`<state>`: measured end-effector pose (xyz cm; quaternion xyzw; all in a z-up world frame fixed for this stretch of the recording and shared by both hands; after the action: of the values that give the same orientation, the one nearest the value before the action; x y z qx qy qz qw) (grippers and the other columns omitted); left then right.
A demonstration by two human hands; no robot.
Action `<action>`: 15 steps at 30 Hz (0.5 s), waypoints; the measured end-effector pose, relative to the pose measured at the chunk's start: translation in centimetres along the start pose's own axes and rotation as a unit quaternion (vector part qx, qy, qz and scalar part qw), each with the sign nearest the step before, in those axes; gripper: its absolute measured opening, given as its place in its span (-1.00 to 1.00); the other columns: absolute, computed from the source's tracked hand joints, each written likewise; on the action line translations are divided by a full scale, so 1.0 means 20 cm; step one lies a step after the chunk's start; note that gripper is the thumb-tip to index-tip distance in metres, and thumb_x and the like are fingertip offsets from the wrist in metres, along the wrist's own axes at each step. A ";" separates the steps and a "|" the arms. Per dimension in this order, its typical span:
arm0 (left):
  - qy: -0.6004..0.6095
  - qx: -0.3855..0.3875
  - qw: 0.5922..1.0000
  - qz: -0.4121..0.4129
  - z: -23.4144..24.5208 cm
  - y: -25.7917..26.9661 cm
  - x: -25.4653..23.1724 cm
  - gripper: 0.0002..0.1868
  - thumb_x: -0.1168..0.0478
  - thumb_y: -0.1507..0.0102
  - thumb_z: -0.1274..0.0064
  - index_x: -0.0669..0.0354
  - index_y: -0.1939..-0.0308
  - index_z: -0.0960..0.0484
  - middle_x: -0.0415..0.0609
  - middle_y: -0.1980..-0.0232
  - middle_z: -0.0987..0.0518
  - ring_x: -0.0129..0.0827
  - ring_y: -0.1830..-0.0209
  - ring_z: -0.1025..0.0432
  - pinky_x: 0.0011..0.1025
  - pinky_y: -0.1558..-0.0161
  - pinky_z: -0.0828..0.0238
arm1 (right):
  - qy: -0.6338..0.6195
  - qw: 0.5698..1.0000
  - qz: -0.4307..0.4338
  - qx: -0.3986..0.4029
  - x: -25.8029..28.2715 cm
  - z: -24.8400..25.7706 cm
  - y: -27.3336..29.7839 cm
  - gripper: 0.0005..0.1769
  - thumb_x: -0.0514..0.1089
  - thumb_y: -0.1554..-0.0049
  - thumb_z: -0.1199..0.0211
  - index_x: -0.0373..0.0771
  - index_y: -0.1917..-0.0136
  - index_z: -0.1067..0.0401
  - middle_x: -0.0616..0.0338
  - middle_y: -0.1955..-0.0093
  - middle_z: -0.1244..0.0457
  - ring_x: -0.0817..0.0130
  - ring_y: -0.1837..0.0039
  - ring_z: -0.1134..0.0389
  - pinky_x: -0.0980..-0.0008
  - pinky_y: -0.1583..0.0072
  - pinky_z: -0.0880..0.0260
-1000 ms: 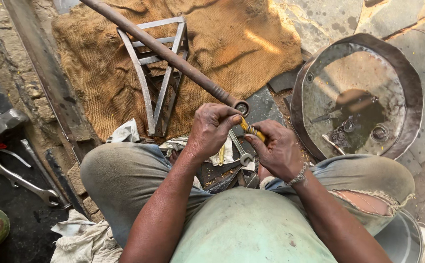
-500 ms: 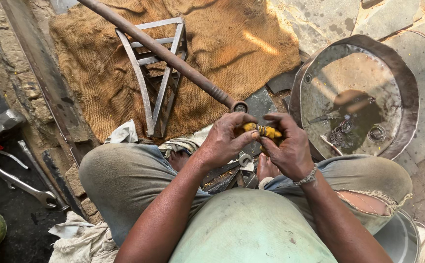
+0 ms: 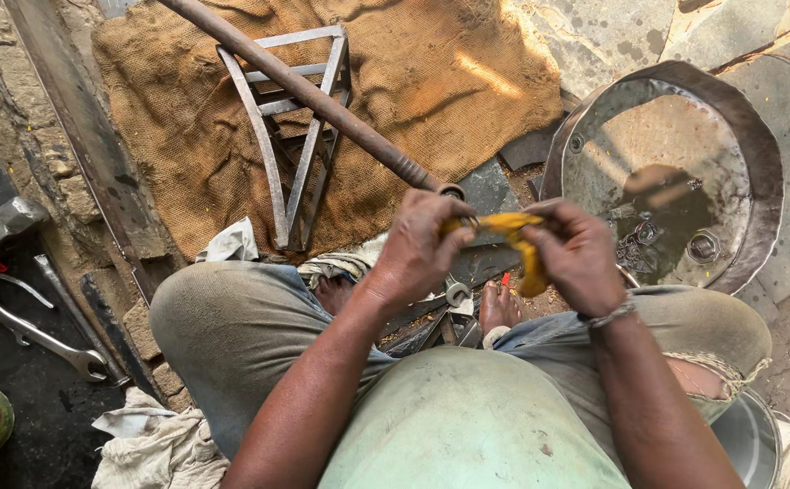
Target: The person cleans oily mechanical parts from a rod assembly with a cloth and by hand, removing components and wiping the surfaces.
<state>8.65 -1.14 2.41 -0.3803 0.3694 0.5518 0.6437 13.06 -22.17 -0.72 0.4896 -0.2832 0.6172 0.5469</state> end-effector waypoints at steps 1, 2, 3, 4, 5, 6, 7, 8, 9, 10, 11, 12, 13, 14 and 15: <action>-0.010 -0.038 0.999 -0.001 0.05 -0.01 0.02 -0.80 0.23 -0.31 -0.17 0.17 0.00 -0.63 -0.04 0.09 -0.54 -0.26 -0.08 -0.37 -0.26 -0.15 -0.43 | -0.034 0.998 -0.014 -0.044 -0.04 0.07 -0.01 -0.76 -0.42 -0.26 -0.20 -0.34 -0.19 -0.48 0.00 0.01 -0.39 0.38 0.04 -0.42 0.43 0.02 -0.49; -0.019 -0.076 0.997 -0.002 0.12 -0.01 0.04 -0.79 0.24 -0.30 -0.18 0.17 0.00 -0.62 -0.01 0.05 -0.52 -0.26 -0.07 -0.37 -0.26 -0.14 -0.43 | -0.068 0.993 -0.028 -0.087 -0.07 0.15 -0.02 -0.76 -0.41 -0.29 -0.18 -0.33 -0.22 -0.49 -0.03 0.00 -0.36 0.37 0.07 -0.38 0.43 0.06 -0.46; -0.028 -0.115 0.993 -0.003 0.19 -0.01 0.06 -0.78 0.25 -0.30 -0.19 0.18 -0.01 -0.62 0.02 0.02 -0.51 -0.26 -0.06 -0.37 -0.26 -0.12 -0.43 | -0.106 0.984 -0.008 -0.146 -0.06 0.26 -0.03 -0.75 -0.41 -0.27 -0.18 -0.31 -0.22 -0.47 0.02 0.00 -0.38 0.38 0.05 -0.41 0.45 0.06 -0.47; 0.006 -0.134 0.991 0.015 0.23 -0.01 0.10 -0.77 0.25 -0.29 -0.20 0.18 -0.01 -0.63 0.01 0.02 -0.53 -0.29 -0.06 -0.41 -0.29 -0.13 -0.46 | -0.143 0.968 0.014 -0.206 -0.06 0.37 -0.04 -0.73 -0.41 -0.25 -0.17 -0.30 -0.22 -0.44 0.08 -0.01 -0.41 0.38 0.04 -0.45 0.46 0.06 -0.48; 0.041 -0.153 0.987 0.033 0.28 0.00 0.13 -0.76 0.25 -0.29 -0.20 0.17 -0.02 -0.63 -0.01 0.02 -0.54 -0.31 -0.05 -0.44 -0.32 -0.14 -0.49 | -0.180 0.963 0.047 -0.196 -0.03 0.41 -0.04 -0.74 -0.42 -0.28 -0.19 -0.31 -0.23 -0.44 0.08 -0.05 -0.40 0.39 -0.02 -0.45 0.47 -0.02 -0.49; 0.076 -0.169 0.981 0.049 0.31 0.00 0.16 -0.76 0.25 -0.28 -0.21 0.17 -0.02 -0.64 -0.03 0.02 -0.56 -0.33 -0.05 -0.47 -0.35 -0.14 -0.52 | -0.217 0.955 0.080 -0.188 0.01 0.46 -0.04 -0.75 -0.43 -0.31 -0.20 -0.32 -0.25 -0.44 0.08 -0.09 -0.39 0.40 -0.07 -0.45 0.47 -0.11 -0.50; 0.137 -0.157 0.977 0.051 0.30 0.00 0.17 -0.70 0.25 -0.25 -0.24 0.18 -0.05 -0.60 -0.03 0.03 -0.57 -0.36 -0.03 -0.49 -0.38 -0.11 -0.54 | -0.254 0.944 0.112 -0.178 0.05 0.49 -0.03 -0.76 -0.44 -0.34 -0.21 -0.33 -0.26 -0.44 0.08 -0.13 -0.38 0.40 -0.13 -0.44 0.48 -0.20 -0.52; 0.199 -0.143 0.968 0.054 0.28 -0.01 0.17 -0.64 0.26 -0.23 -0.26 0.20 -0.08 -0.56 -0.04 0.04 -0.59 -0.38 -0.02 -0.51 -0.41 -0.09 -0.55 | -0.234 0.954 0.087 -0.166 0.05 0.49 -0.02 -0.73 -0.42 -0.32 -0.20 -0.31 -0.28 -0.43 0.08 -0.14 -0.37 0.41 -0.13 -0.44 0.46 -0.20 -0.53; 0.260 -0.128 0.955 0.057 0.25 -0.01 0.18 -0.57 0.26 -0.20 -0.29 0.21 -0.11 -0.52 -0.05 0.05 -0.61 -0.40 0.00 -0.54 -0.45 -0.06 -0.57 | -0.214 0.963 0.061 -0.154 0.06 0.46 -0.01 -0.70 -0.41 -0.30 -0.19 -0.30 -0.29 -0.43 0.09 -0.15 -0.36 0.42 -0.13 -0.44 0.44 -0.20 -0.55; 0.285 -0.119 0.949 0.060 0.22 -0.01 0.17 -0.60 0.27 -0.21 -0.28 0.23 -0.08 -0.53 -0.04 0.06 -0.62 -0.41 0.03 -0.56 -0.46 -0.04 -0.60 | -0.195 0.970 0.035 -0.140 0.08 0.42 0.00 -0.67 -0.40 -0.27 -0.19 -0.29 -0.30 -0.43 0.09 -0.16 -0.35 0.42 -0.13 -0.44 0.42 -0.20 -0.56; 0.309 -0.110 0.942 0.063 0.19 -0.01 0.17 -0.62 0.27 -0.21 -0.28 0.25 -0.05 -0.53 -0.03 0.07 -0.63 -0.42 0.05 -0.58 -0.47 -0.01 -0.63 | -0.171 0.979 0.031 -0.111 0.12 0.36 0.01 -0.60 -0.41 -0.25 -0.20 -0.27 -0.35 -0.44 0.08 -0.14 -0.33 0.41 -0.10 -0.41 0.40 -0.17 -0.54; 0.332 -0.102 0.935 0.066 0.17 -0.01 0.17 -0.65 0.28 -0.22 -0.28 0.27 -0.03 -0.54 -0.03 0.08 -0.64 -0.42 0.07 -0.59 -0.48 0.01 -0.67 | -0.149 0.985 0.027 -0.080 0.16 0.28 0.04 -0.53 -0.42 -0.22 -0.21 -0.25 -0.39 -0.45 0.06 -0.11 -0.32 0.41 -0.07 -0.39 0.38 -0.14 -0.53; 0.332 -0.088 0.937 0.060 0.15 -0.01 0.16 -0.68 0.28 -0.23 -0.27 0.28 -0.01 -0.55 -0.02 0.08 -0.66 -0.43 0.08 -0.60 -0.49 0.02 -0.68 | -0.127 0.990 0.024 -0.050 0.21 0.19 0.07 -0.45 -0.43 -0.19 -0.22 -0.24 -0.44 -0.46 0.04 -0.09 -0.30 0.40 -0.04 -0.36 0.36 -0.11 -0.51; 0.331 -0.074 0.939 0.054 0.13 -0.01 0.15 -0.71 0.29 -0.24 -0.26 0.30 0.01 -0.57 -0.01 0.08 -0.67 -0.44 0.08 -0.61 -0.50 0.02 -0.68 | -0.118 0.992 0.045 -0.030 0.26 0.10 0.10 -0.44 -0.43 -0.15 -0.23 -0.23 -0.42 -0.44 0.09 -0.14 -0.33 0.41 -0.12 -0.38 0.37 -0.20 -0.49; 0.330 -0.059 0.941 0.049 0.11 -0.01 0.14 -0.74 0.30 -0.25 -0.25 0.32 0.03 -0.59 0.00 0.09 -0.69 -0.45 0.09 -0.62 -0.50 0.02 -0.69 | -0.109 0.992 0.066 -0.010 0.32 0.00 0.12 -0.43 -0.44 -0.11 -0.24 -0.23 -0.40 -0.42 0.13 -0.18 -0.36 0.42 -0.20 -0.40 0.38 -0.30 -0.47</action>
<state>9.39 1.98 0.79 -0.5600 0.5459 0.4472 0.4340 11.21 -20.26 5.55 0.5286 -0.3790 0.5920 0.4759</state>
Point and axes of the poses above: each hand's wrist, its own y-axis away from the middle knuckle, its own z-axis out of the back of the hand, x = y × z, the point moved 9 cm from there along -y, towards the middle knuckle
